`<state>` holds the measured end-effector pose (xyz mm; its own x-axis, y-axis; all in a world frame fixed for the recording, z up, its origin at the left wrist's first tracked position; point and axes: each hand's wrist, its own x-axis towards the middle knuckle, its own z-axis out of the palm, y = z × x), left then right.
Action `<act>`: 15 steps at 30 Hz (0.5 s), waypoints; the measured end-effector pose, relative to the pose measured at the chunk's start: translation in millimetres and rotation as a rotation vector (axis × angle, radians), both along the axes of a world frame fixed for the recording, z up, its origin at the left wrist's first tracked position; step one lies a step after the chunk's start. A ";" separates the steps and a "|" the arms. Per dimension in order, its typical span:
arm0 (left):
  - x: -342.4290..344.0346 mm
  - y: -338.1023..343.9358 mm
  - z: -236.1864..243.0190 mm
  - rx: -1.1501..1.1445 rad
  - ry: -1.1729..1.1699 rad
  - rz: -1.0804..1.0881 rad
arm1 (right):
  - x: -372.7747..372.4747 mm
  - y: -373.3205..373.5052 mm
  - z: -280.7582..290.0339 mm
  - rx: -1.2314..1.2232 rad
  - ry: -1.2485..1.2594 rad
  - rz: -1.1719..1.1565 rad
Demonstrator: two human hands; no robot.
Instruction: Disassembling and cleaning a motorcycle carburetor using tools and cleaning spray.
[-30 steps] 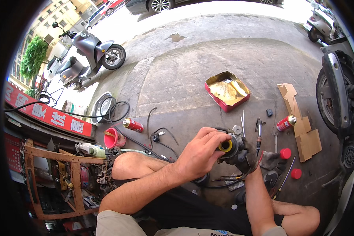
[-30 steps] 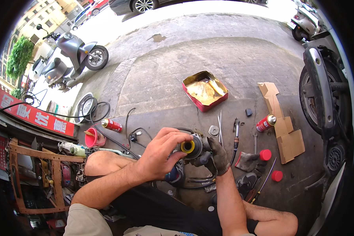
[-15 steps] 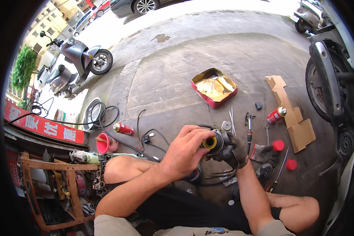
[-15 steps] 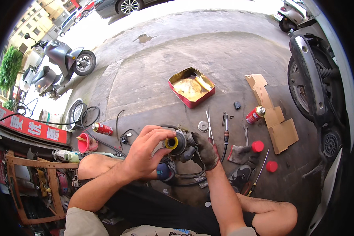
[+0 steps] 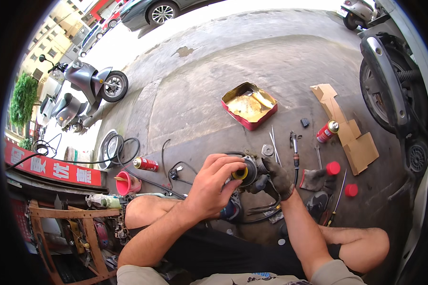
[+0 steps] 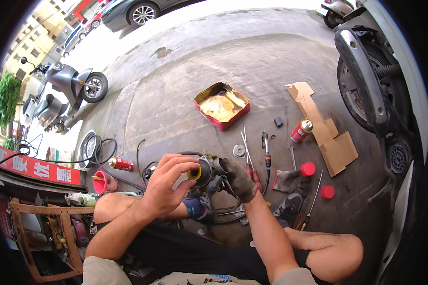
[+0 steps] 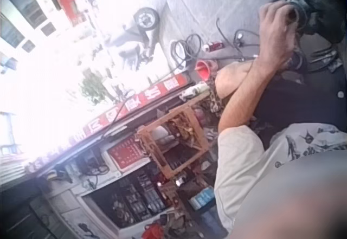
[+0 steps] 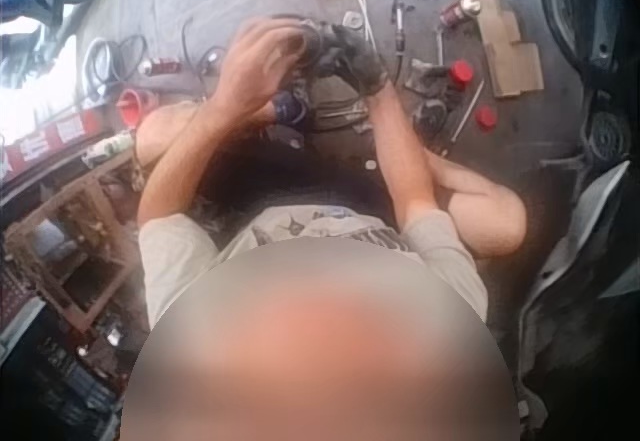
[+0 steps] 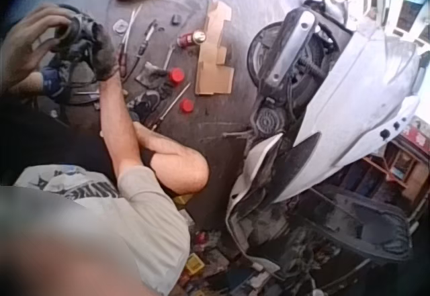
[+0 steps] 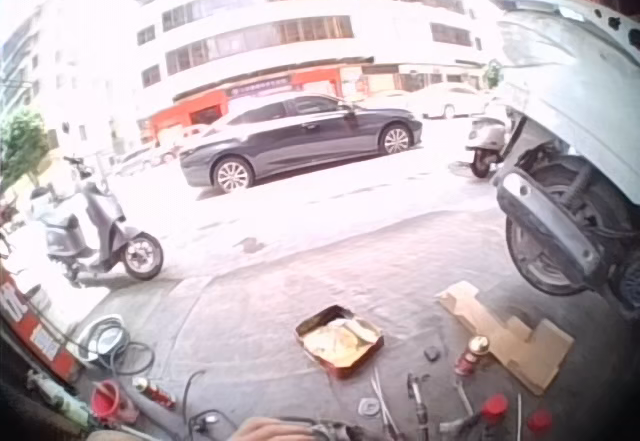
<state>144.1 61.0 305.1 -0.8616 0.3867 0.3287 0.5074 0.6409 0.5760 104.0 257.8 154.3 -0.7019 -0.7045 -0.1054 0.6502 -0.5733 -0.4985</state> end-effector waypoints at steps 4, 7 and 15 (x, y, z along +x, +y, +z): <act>-0.4 -1.3 -2.3 0.004 0.000 0.004 | 2.1 -1.4 10.4 0.040 0.019 -0.052; 0.7 -0.6 -2.8 0.007 0.010 0.024 | 2.0 -1.5 10.7 0.037 0.045 -0.070; -0.1 -0.3 -6.5 -0.006 0.010 0.037 | 0.2 -2.0 6.5 0.026 0.125 -0.055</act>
